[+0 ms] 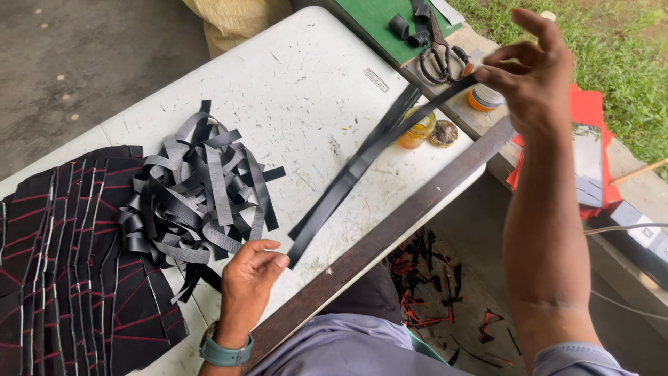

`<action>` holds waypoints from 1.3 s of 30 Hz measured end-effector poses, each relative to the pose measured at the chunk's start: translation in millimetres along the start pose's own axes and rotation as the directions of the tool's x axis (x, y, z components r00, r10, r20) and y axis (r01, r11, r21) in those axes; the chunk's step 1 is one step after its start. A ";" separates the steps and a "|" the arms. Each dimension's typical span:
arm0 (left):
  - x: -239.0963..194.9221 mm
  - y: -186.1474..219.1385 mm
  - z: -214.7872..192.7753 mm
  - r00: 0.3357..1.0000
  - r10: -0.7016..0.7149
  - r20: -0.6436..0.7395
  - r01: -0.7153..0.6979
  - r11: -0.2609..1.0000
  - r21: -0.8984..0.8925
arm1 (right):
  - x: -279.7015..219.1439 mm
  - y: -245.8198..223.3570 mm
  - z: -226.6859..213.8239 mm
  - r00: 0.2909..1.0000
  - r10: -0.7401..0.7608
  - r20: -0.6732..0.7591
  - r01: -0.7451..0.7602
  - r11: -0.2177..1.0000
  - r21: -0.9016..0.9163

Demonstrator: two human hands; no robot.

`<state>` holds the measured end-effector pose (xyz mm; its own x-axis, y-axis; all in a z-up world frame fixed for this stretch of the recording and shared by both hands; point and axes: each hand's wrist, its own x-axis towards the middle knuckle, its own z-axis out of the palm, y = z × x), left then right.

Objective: The person repeatedly picks up black fabric straps from a pile, aligns them on a wooden guide, and presses them down with their fingers. The person stacks the processed straps on the table.

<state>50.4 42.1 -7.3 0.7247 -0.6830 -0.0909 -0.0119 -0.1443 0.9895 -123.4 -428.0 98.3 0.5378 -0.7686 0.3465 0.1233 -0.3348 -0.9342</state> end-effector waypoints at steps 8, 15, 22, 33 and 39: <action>41.9 12.5 -6.2 0.976 -0.050 -0.210 0.109 0.955 0.276 | 90.3 70.5 67.6 0.990 0.037 0.135 0.007 0.949 -0.316; 64.2 15.6 5.7 0.982 -0.072 -0.174 0.138 0.905 0.402 | 104.6 114.7 74.1 0.960 0.115 0.255 0.070 0.782 -0.619; 73.6 18.6 10.7 0.981 -0.116 -0.153 0.175 0.864 0.472 | 109.4 132.8 81.5 0.942 0.067 0.329 0.197 0.684 -0.703; 75.0 20.2 10.4 0.984 -0.116 -0.137 0.171 0.832 0.528 | 104.7 128.6 83.9 0.921 0.120 0.370 0.206 0.657 -0.725; 72.0 11.8 14.7 0.987 -0.106 -0.124 0.154 0.856 0.494 | 106.4 138.8 77.4 0.906 0.170 0.388 0.208 0.620 -0.757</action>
<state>92.3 -19.3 -3.9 0.8018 -0.5699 -0.1801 -0.2392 -0.5822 0.7771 15.5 -514.1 -1.1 0.8319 -0.5414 0.1217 -0.4427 -0.7798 -0.4427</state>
